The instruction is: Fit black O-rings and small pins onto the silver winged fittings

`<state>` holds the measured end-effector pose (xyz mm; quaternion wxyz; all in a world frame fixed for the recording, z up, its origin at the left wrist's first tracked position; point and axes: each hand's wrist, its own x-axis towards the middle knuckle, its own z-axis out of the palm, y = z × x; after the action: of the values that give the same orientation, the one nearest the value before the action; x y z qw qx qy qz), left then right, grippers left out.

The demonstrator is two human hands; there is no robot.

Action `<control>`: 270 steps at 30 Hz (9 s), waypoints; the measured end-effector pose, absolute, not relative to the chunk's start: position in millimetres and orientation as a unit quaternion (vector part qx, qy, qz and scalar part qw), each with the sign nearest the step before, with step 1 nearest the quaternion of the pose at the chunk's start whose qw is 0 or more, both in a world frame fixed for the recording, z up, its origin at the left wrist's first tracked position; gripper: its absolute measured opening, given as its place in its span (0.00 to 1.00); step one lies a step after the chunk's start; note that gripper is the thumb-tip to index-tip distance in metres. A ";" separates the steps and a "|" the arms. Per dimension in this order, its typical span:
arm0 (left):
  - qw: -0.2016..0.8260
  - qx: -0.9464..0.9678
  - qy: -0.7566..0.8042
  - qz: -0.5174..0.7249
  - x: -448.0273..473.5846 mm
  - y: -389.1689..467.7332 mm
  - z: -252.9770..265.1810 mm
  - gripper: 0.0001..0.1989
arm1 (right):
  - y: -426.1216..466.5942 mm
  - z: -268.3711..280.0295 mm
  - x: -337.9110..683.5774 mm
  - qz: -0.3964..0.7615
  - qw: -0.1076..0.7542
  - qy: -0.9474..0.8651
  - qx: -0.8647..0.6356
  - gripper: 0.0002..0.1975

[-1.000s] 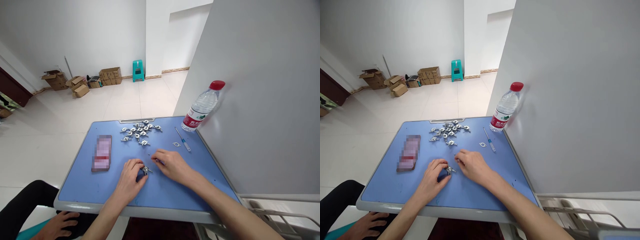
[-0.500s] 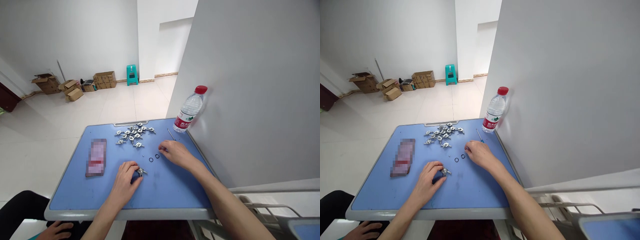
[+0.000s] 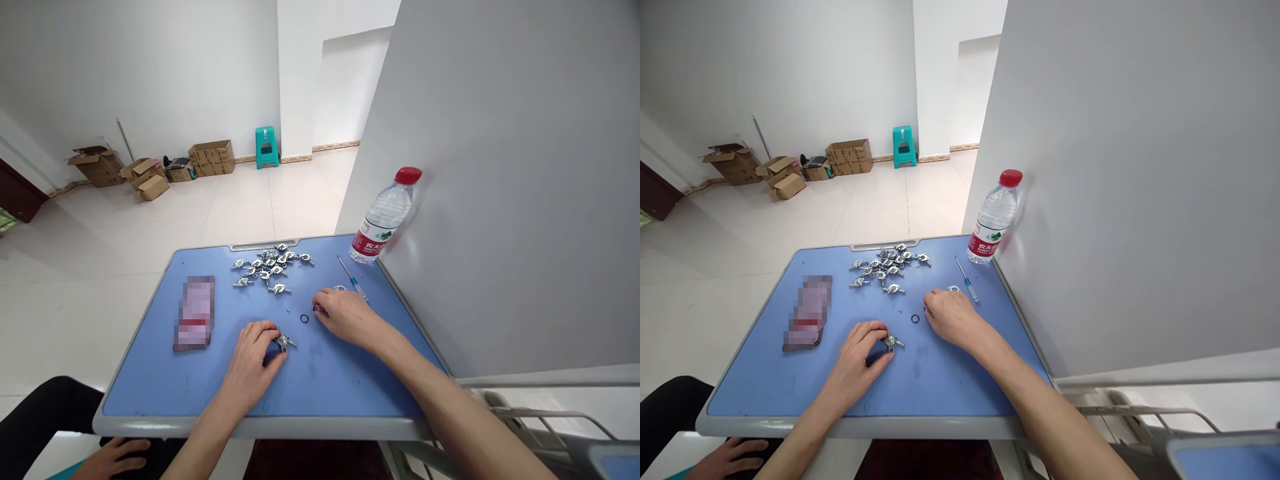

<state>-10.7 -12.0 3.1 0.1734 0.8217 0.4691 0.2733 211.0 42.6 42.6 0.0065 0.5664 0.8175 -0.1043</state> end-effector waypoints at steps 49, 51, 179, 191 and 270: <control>0.178 0.821 0.467 0.277 -11.3 -13.1 -0.5 0.10 | 28.2 10.1 181.5 -0.191 -0.268 0.858 0.395 0.09; 0.188 0.820 0.466 0.275 -11.3 -13.1 -0.5 0.10 | 27.2 13.2 184.3 -0.179 -0.260 0.873 0.372 0.09; 0.353 0.745 0.490 0.282 -14.7 36.2 26.3 0.07 | 37.0 18.4 183.3 -0.133 -0.213 0.881 0.400 0.14; 0.329 0.742 0.519 0.266 -18.6 38.8 19.7 0.07 | 47.0 28.2 205.5 -0.112 -0.037 0.837 0.534 0.11; 0.311 0.753 0.521 0.255 -18.2 44.8 19.4 0.07 | 65.5 47.2 249.0 -0.136 -0.024 0.743 0.655 0.03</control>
<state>-18.2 44.8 19.4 0.3110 0.7531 0.5206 0.2552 249.0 65.5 47.2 -0.0244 0.6545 0.7433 -0.1361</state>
